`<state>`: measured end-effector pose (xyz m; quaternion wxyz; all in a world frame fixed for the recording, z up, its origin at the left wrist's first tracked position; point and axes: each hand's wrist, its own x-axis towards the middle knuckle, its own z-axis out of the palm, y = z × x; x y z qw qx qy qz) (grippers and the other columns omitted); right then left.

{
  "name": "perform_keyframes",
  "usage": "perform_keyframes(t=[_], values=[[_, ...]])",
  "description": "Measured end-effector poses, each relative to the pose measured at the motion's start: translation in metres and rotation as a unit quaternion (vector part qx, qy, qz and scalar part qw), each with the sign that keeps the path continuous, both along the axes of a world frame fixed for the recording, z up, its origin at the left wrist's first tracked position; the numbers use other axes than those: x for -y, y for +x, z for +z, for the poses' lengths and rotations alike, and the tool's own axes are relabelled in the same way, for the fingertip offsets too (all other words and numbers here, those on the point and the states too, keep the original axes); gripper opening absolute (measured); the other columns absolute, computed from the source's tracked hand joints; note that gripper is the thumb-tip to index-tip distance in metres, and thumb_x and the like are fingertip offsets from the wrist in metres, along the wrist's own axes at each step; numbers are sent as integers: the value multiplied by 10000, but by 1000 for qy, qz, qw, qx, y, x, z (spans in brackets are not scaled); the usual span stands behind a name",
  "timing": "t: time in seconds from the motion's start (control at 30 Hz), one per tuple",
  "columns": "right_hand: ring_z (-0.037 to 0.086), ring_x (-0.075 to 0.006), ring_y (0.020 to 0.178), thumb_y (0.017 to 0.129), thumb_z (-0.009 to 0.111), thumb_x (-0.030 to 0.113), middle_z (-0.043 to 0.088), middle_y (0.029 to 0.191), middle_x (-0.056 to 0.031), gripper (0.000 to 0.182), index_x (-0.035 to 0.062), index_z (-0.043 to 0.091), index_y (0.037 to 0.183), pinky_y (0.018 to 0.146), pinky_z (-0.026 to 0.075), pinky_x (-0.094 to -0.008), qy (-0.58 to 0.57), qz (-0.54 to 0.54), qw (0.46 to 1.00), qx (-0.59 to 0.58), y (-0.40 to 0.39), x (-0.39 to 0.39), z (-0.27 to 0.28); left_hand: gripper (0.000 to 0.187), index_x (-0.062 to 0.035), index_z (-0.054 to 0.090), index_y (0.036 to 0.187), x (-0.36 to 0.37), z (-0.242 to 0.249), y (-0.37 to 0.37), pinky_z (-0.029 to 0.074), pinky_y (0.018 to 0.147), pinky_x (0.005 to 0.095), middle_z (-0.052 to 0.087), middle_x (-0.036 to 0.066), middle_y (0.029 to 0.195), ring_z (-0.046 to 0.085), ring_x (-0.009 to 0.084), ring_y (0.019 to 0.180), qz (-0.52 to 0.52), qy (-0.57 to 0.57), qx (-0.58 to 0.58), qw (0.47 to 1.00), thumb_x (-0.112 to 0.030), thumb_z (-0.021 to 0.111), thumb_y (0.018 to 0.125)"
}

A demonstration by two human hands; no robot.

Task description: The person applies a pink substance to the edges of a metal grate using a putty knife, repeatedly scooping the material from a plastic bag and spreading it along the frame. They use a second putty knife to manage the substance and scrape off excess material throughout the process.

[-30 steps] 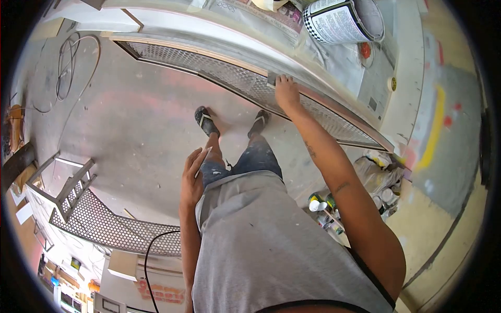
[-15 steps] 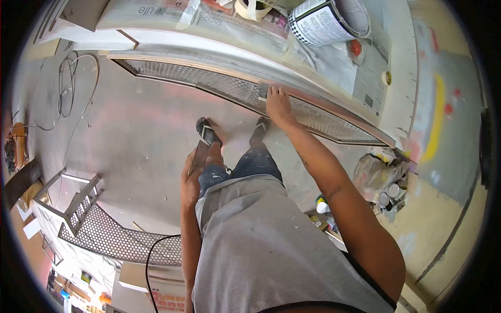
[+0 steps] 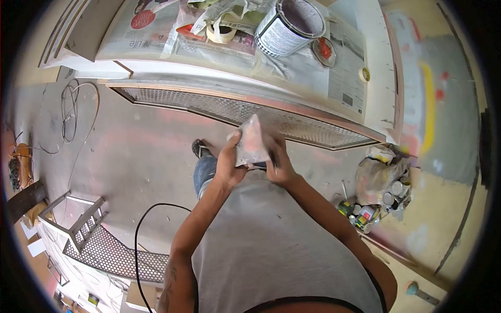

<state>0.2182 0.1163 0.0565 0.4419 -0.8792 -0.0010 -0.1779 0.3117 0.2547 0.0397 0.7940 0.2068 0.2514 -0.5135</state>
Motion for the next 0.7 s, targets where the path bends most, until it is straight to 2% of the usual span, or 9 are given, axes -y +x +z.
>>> perform_keyframes(t=[0.07, 0.17, 0.23, 0.33, 0.43, 0.5, 0.6, 0.63, 0.7], values=[[443, -393, 1327, 847, 662, -8, 435, 1419, -212, 617, 69, 454, 1423, 1111, 379, -458, -5, -58, 975, -216, -4, 32, -15, 360, -94, 572, 1221, 5, 7, -6, 501, 494, 283, 685, 35, 1016, 688, 152, 814, -27, -43, 71, 996, -378, 515, 1008], [486, -353, 1300, 914, 636, 78, 480, 1389, -182, 555, 53, 440, 1432, 1101, 398, -453, -27, -78, 972, -222, -22, 76, -20, 470, 33, 495, 1305, 15, 30, -18, 627, 692, 415, 658, 132, 1075, 699, 223, 868, -37, -53, 174, 983, -340, 520, 1020], [521, -311, 1255, 968, 595, 142, 547, 1322, -132, 373, 41, 548, 1324, 1068, 440, -447, 461, -200, 859, -97, -36, 87, 9, 460, 32, 488, 1326, 30, 33, -29, 603, 785, 421, 631, 144, 1151, 676, 233, 963, 6, -37, 194, 980, -318, 508, 1028], [645, -289, 1053, 951, 584, 149, 670, 1093, -75, 221, 41, 610, 1143, 890, 547, -376, 670, -281, 686, -39, -38, 111, 73, 466, 33, 425, 1388, 59, 24, -42, 526, 953, 482, 554, 178, 1308, 586, 290, 1172, 56, -9, 282, 958, -261, 485, 1032], [691, -267, 841, 931, 587, 197, 692, 983, -118, 294, 3, 588, 1153, 682, 540, -366, 683, -95, 705, -166, -60, 158, 85, 493, 41, 361, 1441, 95, 24, -72, 453, 1051, 542, 492, 200, 1399, 502, 348, 1302, 68, 53, 395, 915, -184, 466, 1016], [677, -264, 752, 923, 590, 208, 692, 932, -119, 286, 5, 596, 1124, 607, 501, -362, 667, -104, 710, -202, -65, 176, 93, 498, 47, 351, 1454, 113, 28, -88, 432, 1073, 547, 481, 202, 1409, 485, 359, 1317, 58, 98, 458, 882, -141, 458, 1005], [659, -257, 666, 913, 589, 217, 690, 888, -123, 276, 6, 605, 1090, 529, 459, -354, 640, -91, 720, -253, -61, 213, 87, 575, -60, 410, 1477, 143, 47, -115, 405, 1098, 534, 460, 205, 1423, 452, 357, 1349, 57, 163, 664, 728, 86, 404, 921], [655, -254, 670, 912, 585, 216, 688, 896, -125, 274, 5, 605, 1085, 526, 456, -349, 637, -66, 721, -265, -66, 222, 86, 678, -64, 511, 1422, 154, 51, -131, 383, 1062, 373, 464, 191, 1452, 461, 351, 1331, 88, 171, 626, 756, 174, 487, 788], [650, -248, 663, 909, 584, 215, 688, 895, -126, 275, 4, 606, 1085, 529, 455, -346, 638, -57, 714, -283, -70, 235, 94, 684, -85, 525, 1414, 160, 62, -146, 389, 1059, 380, 464, 191, 1450, 459, 363, 1334, 62, 243, 667, 702, 178, 485, 784]])
